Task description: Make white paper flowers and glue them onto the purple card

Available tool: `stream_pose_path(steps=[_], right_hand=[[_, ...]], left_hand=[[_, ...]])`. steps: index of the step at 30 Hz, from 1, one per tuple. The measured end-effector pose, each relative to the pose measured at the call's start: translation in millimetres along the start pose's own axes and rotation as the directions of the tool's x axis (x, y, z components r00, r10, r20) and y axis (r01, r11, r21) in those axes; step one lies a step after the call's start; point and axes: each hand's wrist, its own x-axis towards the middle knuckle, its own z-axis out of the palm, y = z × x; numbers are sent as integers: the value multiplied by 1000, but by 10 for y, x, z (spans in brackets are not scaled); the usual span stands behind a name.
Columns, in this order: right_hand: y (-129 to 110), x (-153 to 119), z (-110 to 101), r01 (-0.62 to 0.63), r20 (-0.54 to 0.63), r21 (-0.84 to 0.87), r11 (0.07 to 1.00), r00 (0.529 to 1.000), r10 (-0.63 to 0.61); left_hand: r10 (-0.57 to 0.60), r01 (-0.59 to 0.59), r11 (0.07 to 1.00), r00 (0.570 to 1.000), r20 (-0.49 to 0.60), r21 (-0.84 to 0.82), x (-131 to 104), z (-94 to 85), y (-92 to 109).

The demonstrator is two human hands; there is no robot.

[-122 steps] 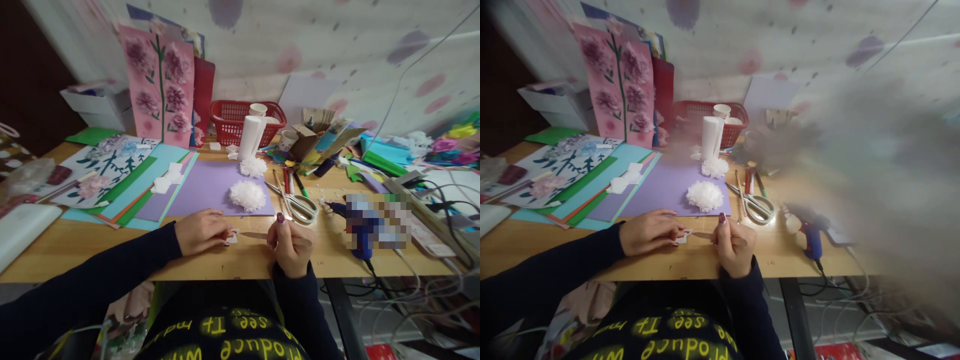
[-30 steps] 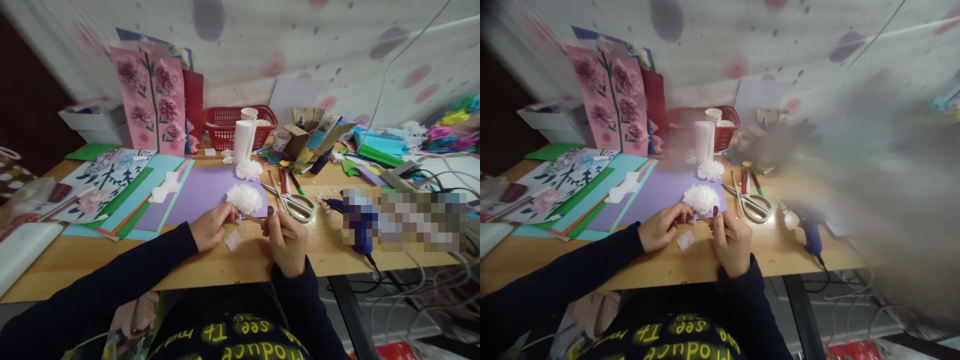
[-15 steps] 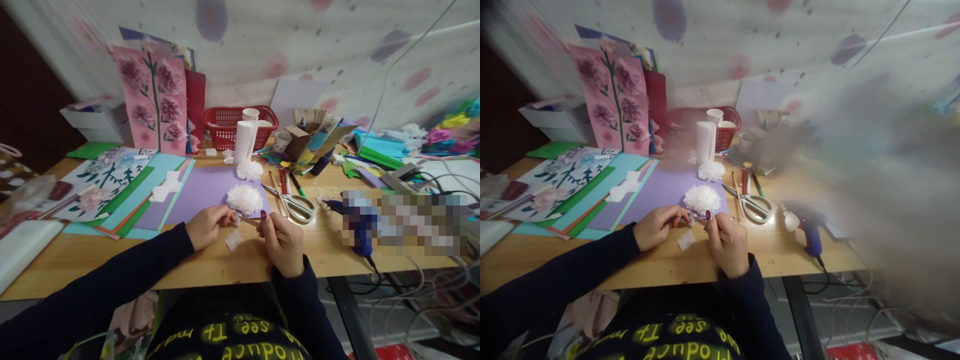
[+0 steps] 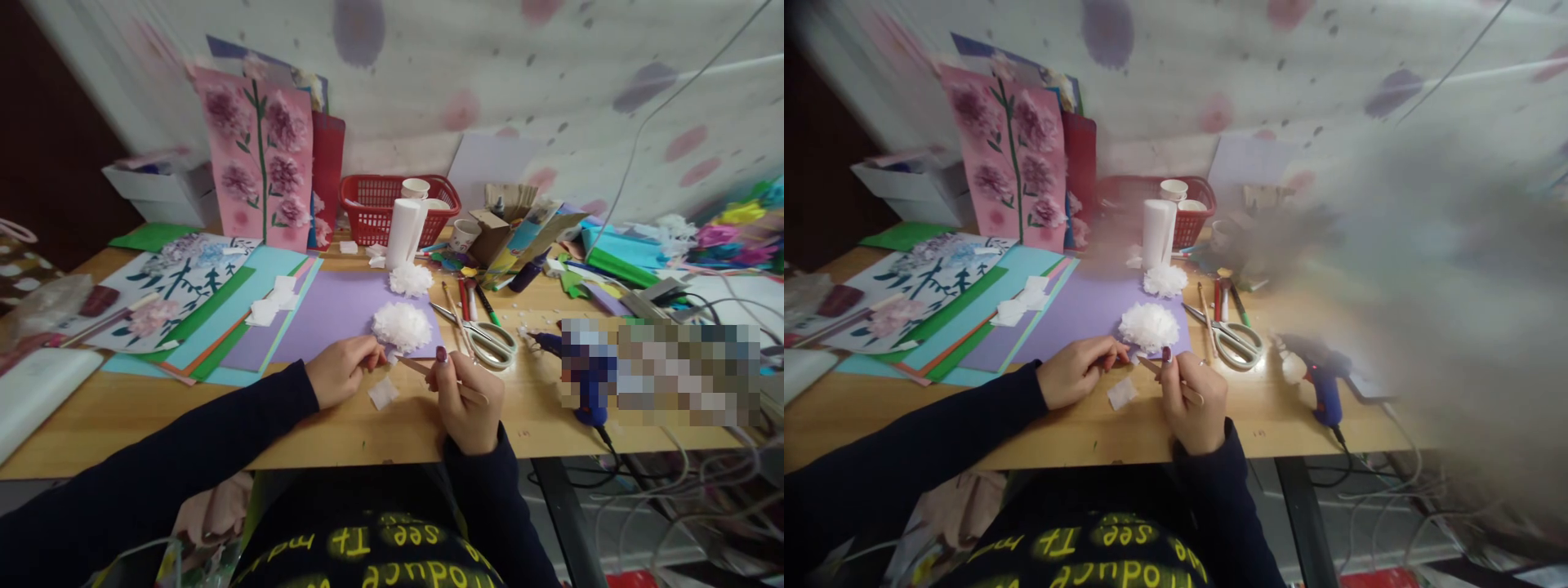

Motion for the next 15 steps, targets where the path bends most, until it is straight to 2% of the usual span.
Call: stream_pose_path(steps=[10, 15], right_hand=[[36, 23, 69, 17, 72, -100, 995, 997, -9], [23, 33, 69, 75, 90, -102, 992, 994, -66]], left_hand=[[5, -5, 1000, 1000, 4, -25, 0, 5, -1], [-7, 7, 999, 1000, 0, -50, 1, -3, 20]])
